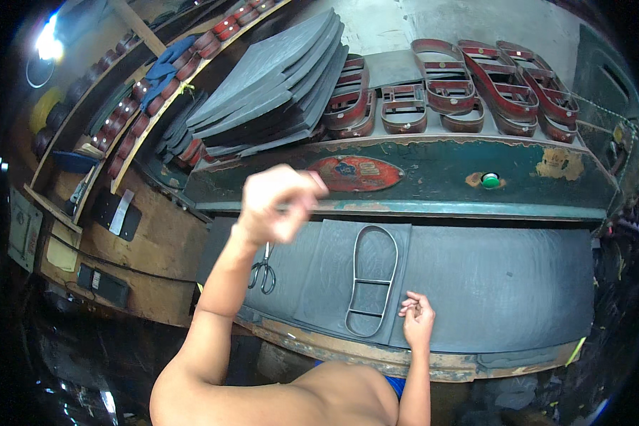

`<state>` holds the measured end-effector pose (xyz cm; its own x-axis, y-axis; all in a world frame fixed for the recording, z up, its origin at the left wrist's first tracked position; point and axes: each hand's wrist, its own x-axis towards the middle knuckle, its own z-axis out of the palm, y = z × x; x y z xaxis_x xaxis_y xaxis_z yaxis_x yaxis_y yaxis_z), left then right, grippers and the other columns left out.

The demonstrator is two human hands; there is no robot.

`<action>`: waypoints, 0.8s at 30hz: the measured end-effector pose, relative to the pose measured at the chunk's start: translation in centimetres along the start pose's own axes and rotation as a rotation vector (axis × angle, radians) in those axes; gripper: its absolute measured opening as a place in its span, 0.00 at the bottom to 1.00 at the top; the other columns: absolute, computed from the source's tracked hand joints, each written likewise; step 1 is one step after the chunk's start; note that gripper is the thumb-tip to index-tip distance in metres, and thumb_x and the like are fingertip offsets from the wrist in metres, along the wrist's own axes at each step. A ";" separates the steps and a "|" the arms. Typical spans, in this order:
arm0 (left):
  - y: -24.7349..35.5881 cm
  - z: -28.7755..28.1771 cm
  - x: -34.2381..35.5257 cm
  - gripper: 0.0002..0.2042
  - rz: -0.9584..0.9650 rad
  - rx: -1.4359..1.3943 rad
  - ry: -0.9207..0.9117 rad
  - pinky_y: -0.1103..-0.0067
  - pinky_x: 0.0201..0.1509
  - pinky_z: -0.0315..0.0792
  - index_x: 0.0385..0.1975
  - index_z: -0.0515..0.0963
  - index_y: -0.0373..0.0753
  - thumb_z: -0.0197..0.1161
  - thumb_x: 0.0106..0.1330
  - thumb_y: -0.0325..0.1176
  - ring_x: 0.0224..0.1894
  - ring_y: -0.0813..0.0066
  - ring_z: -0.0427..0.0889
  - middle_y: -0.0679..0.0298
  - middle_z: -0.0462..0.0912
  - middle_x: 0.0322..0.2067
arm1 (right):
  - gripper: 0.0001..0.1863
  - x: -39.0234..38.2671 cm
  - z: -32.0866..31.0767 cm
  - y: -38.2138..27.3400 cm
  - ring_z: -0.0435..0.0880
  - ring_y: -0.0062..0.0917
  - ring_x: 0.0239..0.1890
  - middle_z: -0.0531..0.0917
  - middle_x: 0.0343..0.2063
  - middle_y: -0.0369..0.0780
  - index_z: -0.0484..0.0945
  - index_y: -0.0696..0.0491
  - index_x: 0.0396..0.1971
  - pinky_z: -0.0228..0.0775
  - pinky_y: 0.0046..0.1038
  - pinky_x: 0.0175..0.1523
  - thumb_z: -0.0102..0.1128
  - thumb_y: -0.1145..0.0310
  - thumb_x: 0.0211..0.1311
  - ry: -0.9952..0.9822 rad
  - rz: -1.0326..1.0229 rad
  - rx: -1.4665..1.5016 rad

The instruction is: The person repeatedly cuts shoe sole blanks from a sheet of rubber using shears. They place a metal template on the sheet, cut around it, then remove the cut piece and repeat the cycle. The cut soles are stacked on the workbench.

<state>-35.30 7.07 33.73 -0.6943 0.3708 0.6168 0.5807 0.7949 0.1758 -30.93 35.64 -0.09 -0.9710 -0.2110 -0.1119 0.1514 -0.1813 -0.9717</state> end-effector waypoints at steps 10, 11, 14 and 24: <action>3.4 -1.2 0.6 0.14 0.041 -0.285 -0.301 0.64 0.55 0.78 0.46 0.84 0.36 0.65 0.70 0.41 0.49 0.56 0.86 0.55 0.88 0.44 | 0.14 0.1 0.1 -0.1 0.81 0.17 0.32 0.82 0.34 0.39 0.78 0.63 0.53 0.81 0.22 0.39 0.47 0.83 0.73 0.008 0.003 -0.046; 2.3 -3.1 2.1 0.10 0.072 -0.119 -0.004 0.67 0.52 0.77 0.44 0.84 0.36 0.64 0.67 0.32 0.45 0.59 0.85 0.56 0.88 0.41 | 0.13 0.1 0.1 0.0 0.81 0.17 0.32 0.82 0.34 0.39 0.78 0.62 0.53 0.81 0.22 0.38 0.49 0.83 0.74 0.013 0.001 -0.013; 0.3 -7.1 5.6 0.18 -0.097 0.357 0.339 0.76 0.41 0.71 0.50 0.84 0.39 0.55 0.64 0.18 0.32 0.69 0.74 0.62 0.76 0.34 | 0.14 0.1 0.1 0.2 0.81 0.17 0.31 0.82 0.34 0.39 0.78 0.62 0.53 0.81 0.22 0.38 0.48 0.84 0.73 -0.003 -0.039 -0.003; -1.8 -4.5 7.1 0.24 -0.173 0.288 0.282 0.77 0.38 0.71 0.57 0.81 0.45 0.55 0.61 0.17 0.29 0.70 0.71 0.62 0.68 0.29 | 0.17 0.1 0.0 0.2 0.82 0.17 0.31 0.82 0.34 0.39 0.78 0.62 0.52 0.82 0.23 0.38 0.45 0.86 0.70 0.011 -0.025 0.051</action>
<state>-39.40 6.15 41.24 -0.6046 0.1065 0.7894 0.2957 0.9502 0.0984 -31.01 35.58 -0.30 -0.9767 -0.1948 -0.0902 0.1359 -0.2353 -0.9624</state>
